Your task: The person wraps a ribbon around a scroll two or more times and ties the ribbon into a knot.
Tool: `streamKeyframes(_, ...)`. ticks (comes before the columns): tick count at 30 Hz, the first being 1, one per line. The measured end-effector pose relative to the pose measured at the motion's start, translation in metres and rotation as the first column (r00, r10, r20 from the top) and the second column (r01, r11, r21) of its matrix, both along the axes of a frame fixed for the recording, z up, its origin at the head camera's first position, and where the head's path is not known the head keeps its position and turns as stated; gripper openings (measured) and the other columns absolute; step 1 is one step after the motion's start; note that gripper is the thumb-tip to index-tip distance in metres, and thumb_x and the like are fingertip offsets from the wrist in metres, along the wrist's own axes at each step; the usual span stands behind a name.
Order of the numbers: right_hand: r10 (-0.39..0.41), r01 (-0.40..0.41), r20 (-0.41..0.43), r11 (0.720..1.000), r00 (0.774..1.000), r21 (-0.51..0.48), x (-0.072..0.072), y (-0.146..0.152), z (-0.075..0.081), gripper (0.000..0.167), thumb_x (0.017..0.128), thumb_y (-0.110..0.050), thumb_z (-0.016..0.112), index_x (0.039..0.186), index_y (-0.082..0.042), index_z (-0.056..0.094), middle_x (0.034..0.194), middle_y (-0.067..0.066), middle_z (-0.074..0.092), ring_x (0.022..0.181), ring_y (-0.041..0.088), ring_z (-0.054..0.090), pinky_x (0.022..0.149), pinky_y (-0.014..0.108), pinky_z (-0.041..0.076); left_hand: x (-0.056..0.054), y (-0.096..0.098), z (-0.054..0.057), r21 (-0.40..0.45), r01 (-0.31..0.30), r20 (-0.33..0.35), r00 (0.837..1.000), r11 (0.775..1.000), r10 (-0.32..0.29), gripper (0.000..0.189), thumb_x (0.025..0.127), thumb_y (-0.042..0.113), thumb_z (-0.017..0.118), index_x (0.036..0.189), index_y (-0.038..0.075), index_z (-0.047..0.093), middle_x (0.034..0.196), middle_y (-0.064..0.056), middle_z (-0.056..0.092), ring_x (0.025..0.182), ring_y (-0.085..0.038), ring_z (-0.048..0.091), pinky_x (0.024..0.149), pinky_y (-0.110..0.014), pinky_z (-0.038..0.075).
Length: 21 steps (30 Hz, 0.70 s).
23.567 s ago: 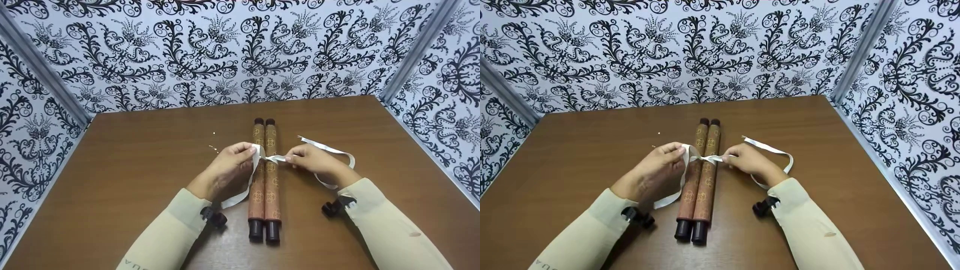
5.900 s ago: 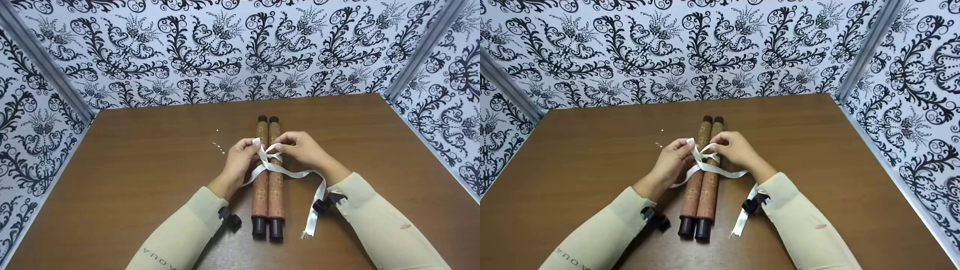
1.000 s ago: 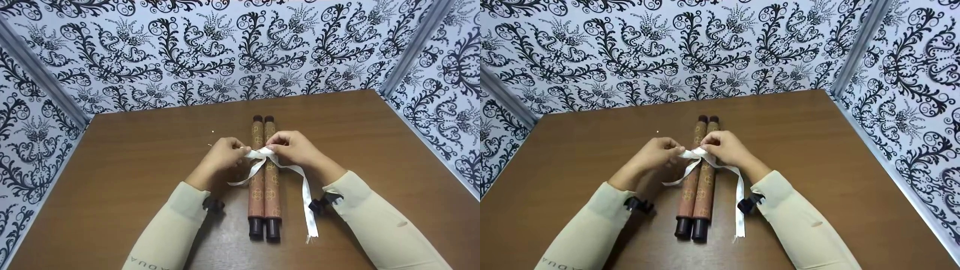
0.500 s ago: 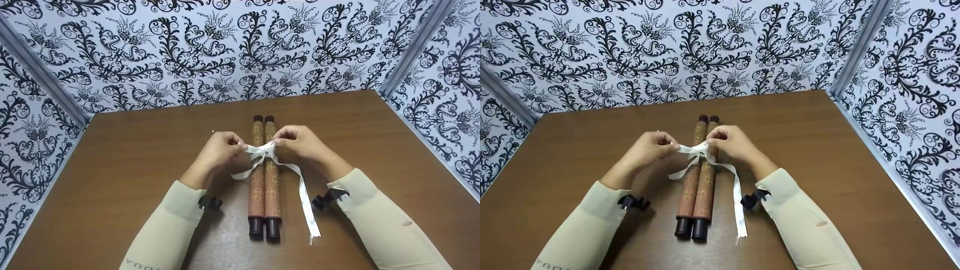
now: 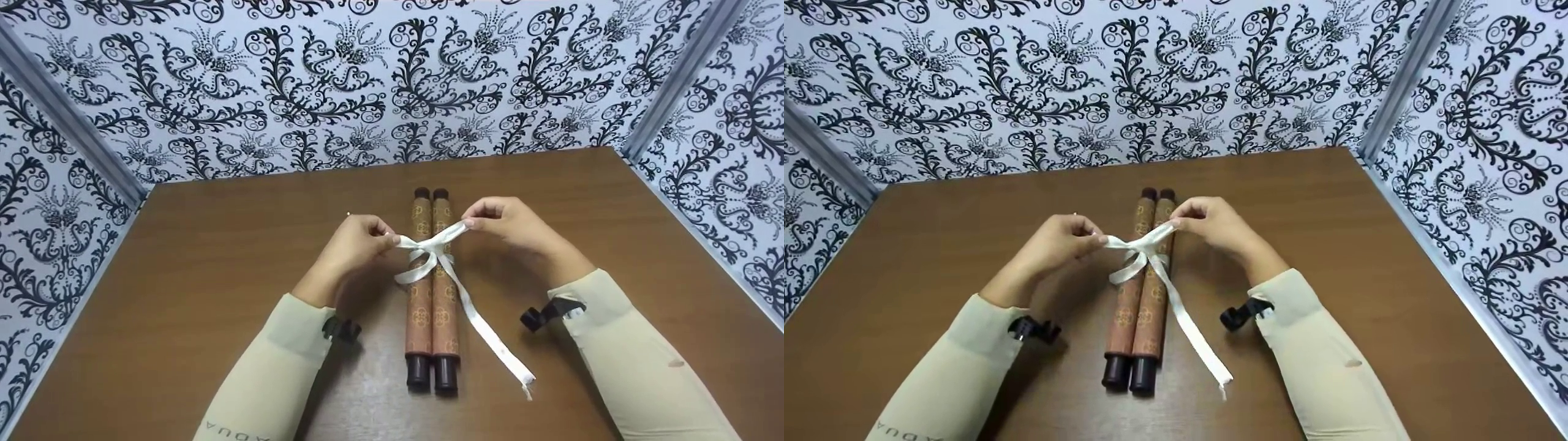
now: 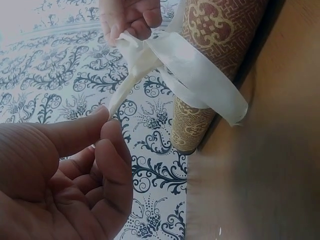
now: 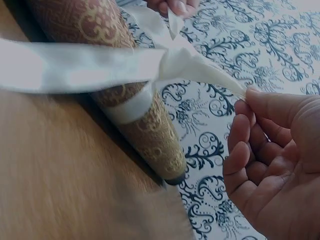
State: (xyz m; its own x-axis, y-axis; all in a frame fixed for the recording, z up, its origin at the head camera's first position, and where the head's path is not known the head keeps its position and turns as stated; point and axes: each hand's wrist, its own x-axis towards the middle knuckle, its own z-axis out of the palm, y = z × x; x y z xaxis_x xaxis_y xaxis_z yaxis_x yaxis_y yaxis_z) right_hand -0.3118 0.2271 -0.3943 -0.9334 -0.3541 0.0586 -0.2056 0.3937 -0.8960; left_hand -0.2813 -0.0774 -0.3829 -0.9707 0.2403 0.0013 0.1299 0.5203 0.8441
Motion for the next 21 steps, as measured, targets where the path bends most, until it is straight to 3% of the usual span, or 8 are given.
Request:
streamKeyframes(5,-0.001,0.001,0.057,1.0,0.998,-0.002,-0.003,0.009,-0.001,0.025,0.097,-0.019,0.075,0.111,0.002,0.073,0.095,0.005,0.072,0.078,0.011,0.059,0.07,0.023,0.05,-0.001,-0.001,-0.003,0.013,-0.015,0.015,1.0,1.0,0.015,0.01,0.094,0.013,0.076,0.088,0.004,0.075,0.073,0.001,0.064,0.067,-0.014,0.06,0.059,-0.022,0.047)
streamKeyframes(10,0.021,-0.023,0.06,0.999,0.998,0.03,-0.006,0.018,-0.005,0.026,0.096,-0.02,0.075,0.111,0.002,0.073,0.095,0.002,0.074,0.09,0.019,0.065,0.081,0.027,0.054,-0.005,-0.002,-0.008,0.023,-0.023,0.021,1.0,0.999,0.023,0.011,0.094,0.012,0.076,0.089,0.003,0.075,0.072,0.0,0.064,0.064,-0.012,0.059,0.058,-0.022,0.048)
streamKeyframes(14,0.032,-0.037,0.063,0.996,0.997,0.077,-0.008,0.025,-0.009,0.024,0.096,-0.022,0.075,0.109,-0.002,0.074,0.098,0.007,0.074,0.092,0.023,0.065,0.083,0.03,0.053,-0.007,-0.003,-0.011,0.014,-0.026,0.023,0.999,1.0,0.025,0.012,0.094,0.013,0.076,0.089,0.002,0.075,0.069,0.002,0.063,0.063,-0.012,0.059,0.057,-0.021,0.047)
streamKeyframes(21,0.051,-0.063,0.088,0.989,0.995,0.136,-0.011,0.034,-0.014,0.014,0.095,-0.017,0.073,0.104,-0.005,0.075,0.089,0.006,0.07,0.078,0.017,0.057,0.07,0.026,0.049,-0.011,-0.005,-0.017,0.025,-0.024,0.05,0.999,0.999,0.022,0.013,0.095,0.013,0.075,0.088,0.002,0.074,0.064,0.001,0.061,0.06,-0.015,0.059,0.053,-0.021,0.044)
